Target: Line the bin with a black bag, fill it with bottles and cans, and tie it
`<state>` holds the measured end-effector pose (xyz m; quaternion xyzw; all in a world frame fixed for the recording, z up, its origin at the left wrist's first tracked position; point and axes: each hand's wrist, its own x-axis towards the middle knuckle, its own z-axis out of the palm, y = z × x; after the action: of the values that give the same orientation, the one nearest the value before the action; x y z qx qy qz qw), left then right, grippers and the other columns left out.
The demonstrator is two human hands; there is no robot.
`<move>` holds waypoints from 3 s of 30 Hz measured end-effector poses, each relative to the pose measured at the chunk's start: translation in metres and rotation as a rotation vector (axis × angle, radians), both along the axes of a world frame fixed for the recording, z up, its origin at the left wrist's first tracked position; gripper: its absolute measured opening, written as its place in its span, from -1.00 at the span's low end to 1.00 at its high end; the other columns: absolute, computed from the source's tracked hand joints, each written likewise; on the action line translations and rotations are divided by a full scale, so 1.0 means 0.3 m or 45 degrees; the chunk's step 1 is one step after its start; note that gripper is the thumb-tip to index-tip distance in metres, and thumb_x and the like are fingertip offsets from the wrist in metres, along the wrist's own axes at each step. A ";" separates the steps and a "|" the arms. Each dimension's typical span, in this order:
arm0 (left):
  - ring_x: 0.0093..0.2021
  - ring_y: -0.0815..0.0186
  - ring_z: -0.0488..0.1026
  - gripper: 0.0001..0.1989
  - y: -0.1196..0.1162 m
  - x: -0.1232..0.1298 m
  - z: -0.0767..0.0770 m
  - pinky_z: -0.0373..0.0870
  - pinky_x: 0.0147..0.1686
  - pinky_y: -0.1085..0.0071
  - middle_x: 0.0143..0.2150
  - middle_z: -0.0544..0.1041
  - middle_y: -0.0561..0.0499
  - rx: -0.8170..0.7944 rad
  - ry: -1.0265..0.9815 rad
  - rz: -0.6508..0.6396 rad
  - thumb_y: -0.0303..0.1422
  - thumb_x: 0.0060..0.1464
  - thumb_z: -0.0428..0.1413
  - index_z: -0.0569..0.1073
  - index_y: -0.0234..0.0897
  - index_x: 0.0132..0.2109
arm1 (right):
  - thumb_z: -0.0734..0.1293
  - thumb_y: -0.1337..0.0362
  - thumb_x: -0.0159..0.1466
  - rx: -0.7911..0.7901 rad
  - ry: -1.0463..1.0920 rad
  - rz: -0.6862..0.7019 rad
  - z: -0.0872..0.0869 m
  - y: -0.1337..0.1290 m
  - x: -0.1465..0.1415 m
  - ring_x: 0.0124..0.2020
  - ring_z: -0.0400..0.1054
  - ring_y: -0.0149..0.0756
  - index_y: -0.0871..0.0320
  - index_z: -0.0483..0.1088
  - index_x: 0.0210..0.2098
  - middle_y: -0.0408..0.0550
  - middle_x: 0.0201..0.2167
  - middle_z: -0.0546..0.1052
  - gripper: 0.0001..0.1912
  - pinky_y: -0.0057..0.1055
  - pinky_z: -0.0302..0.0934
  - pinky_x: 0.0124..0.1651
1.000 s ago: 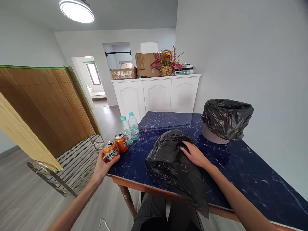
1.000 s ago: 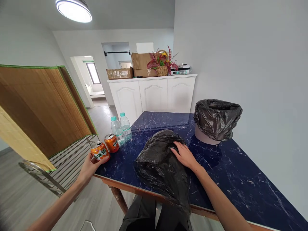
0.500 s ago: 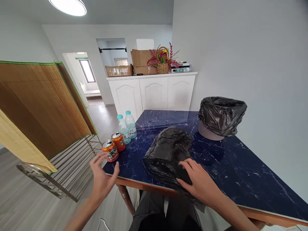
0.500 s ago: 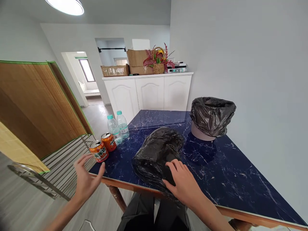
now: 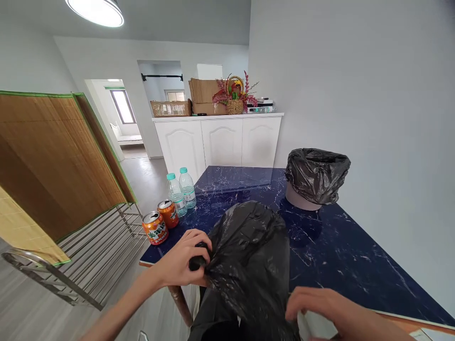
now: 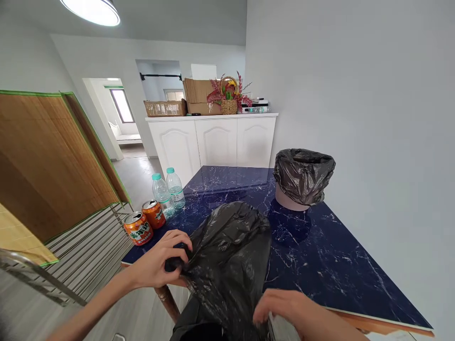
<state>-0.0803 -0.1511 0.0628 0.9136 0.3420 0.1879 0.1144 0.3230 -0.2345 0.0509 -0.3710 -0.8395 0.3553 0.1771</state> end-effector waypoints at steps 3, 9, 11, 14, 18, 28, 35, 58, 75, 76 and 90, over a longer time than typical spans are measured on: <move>0.33 0.02 0.40 -0.70 -0.018 -0.030 0.103 0.34 0.32 0.13 0.29 0.50 -0.09 -0.262 -0.098 -0.080 -0.26 0.12 0.35 0.60 -0.12 0.00 | 0.30 0.02 0.50 0.131 0.214 -0.178 0.014 0.137 0.005 0.11 0.53 -0.15 -0.09 0.48 0.14 -0.02 0.15 0.59 -0.71 -0.26 0.45 0.17; 0.40 0.07 0.39 -0.48 0.051 0.151 0.031 0.30 0.39 0.11 0.40 0.47 -0.14 -0.226 -0.070 0.134 -0.03 0.49 -0.04 0.36 -0.14 0.41 | 0.02 -0.12 0.57 0.612 -0.245 -0.359 -0.109 0.560 -0.081 0.52 0.12 -0.03 0.05 0.28 0.43 0.10 0.50 0.26 -0.37 0.03 0.06 0.52; 0.55 -0.01 0.14 -0.35 0.083 0.177 -0.068 0.11 0.50 -0.01 0.52 0.30 -0.13 -0.203 0.179 0.051 0.05 0.46 -0.04 0.22 -0.13 0.52 | 0.05 -0.20 0.54 0.604 -0.365 -0.265 -0.181 0.627 -0.110 0.57 -0.02 -0.01 0.03 0.24 0.48 0.05 0.54 0.20 -0.29 0.09 -0.12 0.57; 0.62 -0.08 -0.11 -0.27 0.146 0.146 -0.180 -0.07 0.53 -0.15 0.60 0.11 -0.12 -0.147 0.425 0.033 0.11 0.44 -0.06 0.10 -0.11 0.57 | 0.02 -0.31 0.49 0.544 -0.482 -0.217 -0.281 0.653 -0.130 0.58 -0.05 0.01 0.01 0.21 0.51 0.02 0.55 0.18 -0.19 0.12 -0.19 0.58; 0.58 -0.14 0.03 -0.45 0.216 0.072 -0.172 -0.03 0.50 -0.26 0.54 0.23 -0.27 0.067 0.493 0.261 -0.17 0.50 -0.06 0.27 -0.27 0.49 | -0.12 -0.34 0.48 0.461 -0.607 -0.353 -0.353 0.644 -0.108 0.59 -0.12 0.08 0.08 0.10 0.56 0.08 0.58 0.06 -0.09 0.22 -0.20 0.56; 0.61 -0.26 -0.14 0.36 -0.058 0.051 -0.136 -0.10 0.52 -0.29 0.64 -0.06 -0.23 -0.044 0.402 -0.241 -0.04 -0.17 0.53 -0.07 -0.09 0.61 | -0.05 -0.25 0.54 0.486 -0.488 -0.309 -0.315 0.485 0.060 0.62 -0.24 -0.08 -0.10 -0.01 0.59 -0.16 0.61 -0.04 -0.25 0.07 -0.30 0.61; 0.53 0.05 0.20 -0.08 -0.065 0.072 -0.263 -0.05 0.55 -0.12 0.50 0.35 0.01 -0.046 0.256 -0.112 -0.67 -0.01 0.09 0.27 -0.01 0.48 | 0.03 -0.25 0.53 0.371 -0.490 -0.318 -0.340 0.407 0.133 0.61 -0.22 -0.01 -0.12 -0.01 0.58 -0.11 0.61 -0.06 -0.26 0.16 -0.29 0.60; 0.47 -0.35 0.21 -0.26 0.300 0.155 0.020 0.19 0.36 -0.31 0.46 0.26 -0.53 0.368 0.195 0.922 -0.47 0.29 0.05 0.04 -0.43 0.54 | 0.13 0.10 0.50 0.618 -0.206 -1.029 -0.229 0.504 0.083 0.07 0.54 0.16 0.12 0.33 0.25 0.21 0.07 0.62 -0.57 0.08 0.37 0.11; 0.62 -0.07 -0.12 -0.30 0.436 0.156 -0.280 0.11 0.46 -0.24 0.63 -0.02 -0.12 -0.057 0.385 0.281 0.03 0.51 -0.18 -0.05 -0.14 0.61 | -0.05 -0.16 0.58 0.570 -0.535 -0.408 -0.365 0.748 0.007 0.60 -0.10 -0.05 -0.05 0.09 0.56 -0.02 0.58 0.08 -0.31 0.17 -0.16 0.57; 0.60 -0.11 -0.07 -0.30 0.435 0.133 -0.277 0.14 0.45 -0.25 0.61 0.03 -0.16 -0.025 0.393 0.330 0.02 0.50 -0.16 0.02 -0.18 0.60 | -0.05 -0.16 0.58 0.542 -0.523 -0.405 -0.368 0.746 0.022 0.60 -0.13 -0.09 -0.08 0.05 0.57 -0.06 0.59 0.05 -0.32 0.13 -0.16 0.58; 0.60 -0.01 -0.04 -0.35 0.385 0.442 -0.295 0.04 0.54 -0.13 0.61 0.05 -0.07 0.096 0.273 0.090 -0.04 0.53 -0.15 -0.01 -0.12 0.60 | 0.04 0.01 0.60 0.713 -0.420 -0.569 -0.447 0.564 -0.094 0.57 -0.05 0.04 -0.07 -0.10 0.61 -0.04 0.58 0.04 -0.36 0.21 0.01 0.54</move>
<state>0.0522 -0.0357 -0.0258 0.9195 0.3769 0.1057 0.0360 0.2947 -0.0654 -0.0831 -0.5340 -0.8197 0.0008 0.2074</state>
